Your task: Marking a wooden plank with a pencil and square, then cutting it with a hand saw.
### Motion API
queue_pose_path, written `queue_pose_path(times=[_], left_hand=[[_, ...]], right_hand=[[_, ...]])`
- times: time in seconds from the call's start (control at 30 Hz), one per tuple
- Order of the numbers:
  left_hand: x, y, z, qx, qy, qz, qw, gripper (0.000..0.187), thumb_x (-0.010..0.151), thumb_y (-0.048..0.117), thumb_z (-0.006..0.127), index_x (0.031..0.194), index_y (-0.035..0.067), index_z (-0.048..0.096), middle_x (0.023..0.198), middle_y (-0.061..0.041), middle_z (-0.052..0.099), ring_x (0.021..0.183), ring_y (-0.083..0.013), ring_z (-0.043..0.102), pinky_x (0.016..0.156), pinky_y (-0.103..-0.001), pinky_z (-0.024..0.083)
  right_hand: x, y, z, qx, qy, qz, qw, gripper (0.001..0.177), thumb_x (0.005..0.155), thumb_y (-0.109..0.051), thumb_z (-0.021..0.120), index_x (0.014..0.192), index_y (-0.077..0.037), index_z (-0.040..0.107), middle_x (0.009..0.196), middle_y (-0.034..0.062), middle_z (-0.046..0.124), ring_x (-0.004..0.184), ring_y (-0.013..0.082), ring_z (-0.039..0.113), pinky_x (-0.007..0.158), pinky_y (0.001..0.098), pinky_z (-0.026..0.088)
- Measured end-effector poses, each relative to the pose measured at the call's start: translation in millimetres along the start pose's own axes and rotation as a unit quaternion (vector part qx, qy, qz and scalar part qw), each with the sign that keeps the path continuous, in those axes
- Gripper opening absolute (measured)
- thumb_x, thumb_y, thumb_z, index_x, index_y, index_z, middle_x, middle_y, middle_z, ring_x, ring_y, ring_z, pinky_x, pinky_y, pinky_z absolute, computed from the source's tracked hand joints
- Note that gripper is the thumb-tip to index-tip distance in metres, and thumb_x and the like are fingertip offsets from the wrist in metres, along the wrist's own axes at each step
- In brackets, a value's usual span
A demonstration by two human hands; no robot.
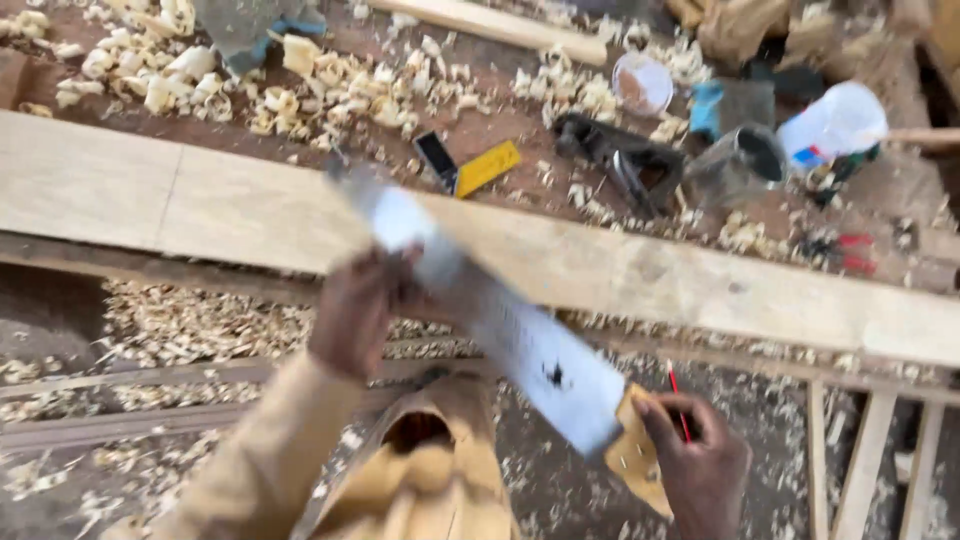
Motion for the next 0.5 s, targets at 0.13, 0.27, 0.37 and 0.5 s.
queue_pose_path(times=[0.13,0.27,0.37,0.5], left_hand=[[-23.0,-92.5,-28.1,0.036,0.155,-0.16,0.974,0.026,0.081,0.025,0.063,0.063,0.007,0.057,0.059,-0.008,0.057,0.055,-0.0196,0.048,0.057,-0.034,0.04],[-13.5,-152.6,-29.4,-0.062,0.238,-0.21,0.946,0.014,0.077,0.011,0.07,0.069,0.004,0.059,0.059,-0.018,0.066,0.05,-0.0197,0.06,0.043,-0.023,0.042],[-1.5,-165.9,-17.8,-0.114,0.305,-0.198,0.924,0.023,0.074,0.011,0.071,0.068,0.008,0.049,0.058,-0.015,0.06,0.053,-0.0248,0.063,0.045,-0.026,0.045],[1.4,-151.1,-4.0,-0.064,0.369,-0.195,0.907,0.025,0.076,0.011,0.071,0.067,0.003,0.049,0.056,-0.021,0.063,0.049,-0.0237,0.063,0.042,-0.028,0.049]], right_hand=[[71.5,40.4,-6.6,-0.165,0.001,-0.043,0.985,0.023,0.061,-0.038,0.075,0.07,-0.017,0.072,0.063,-0.0015,0.069,0.06,0.008,0.059,0.057,0.0237,0.043],[125.7,30.6,9.1,-0.155,-0.071,-0.083,0.982,0.027,0.056,-0.022,0.084,0.073,-0.008,0.069,0.065,0.0052,0.07,0.059,0.0097,0.059,0.052,0.0228,0.045],[183.8,45.2,13.6,-0.284,-0.064,-0.168,0.942,0.044,0.048,-0.045,0.08,0.084,-0.025,0.066,0.069,-0.0054,0.066,0.06,0.0094,0.06,0.06,0.0248,0.045],[209.0,16.0,39.6,-0.21,-0.092,-0.23,0.946,0.041,0.056,-0.03,0.081,0.089,-0.012,0.065,0.081,0.0035,0.064,0.063,0.0137,0.059,0.062,0.0244,0.045]])
Point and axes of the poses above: each hand's wrist, its own x-axis towards the middle knuckle, its own z-axis out of the palm, y = z × x, the point moved 8 cm from there along x, towards the middle knuckle
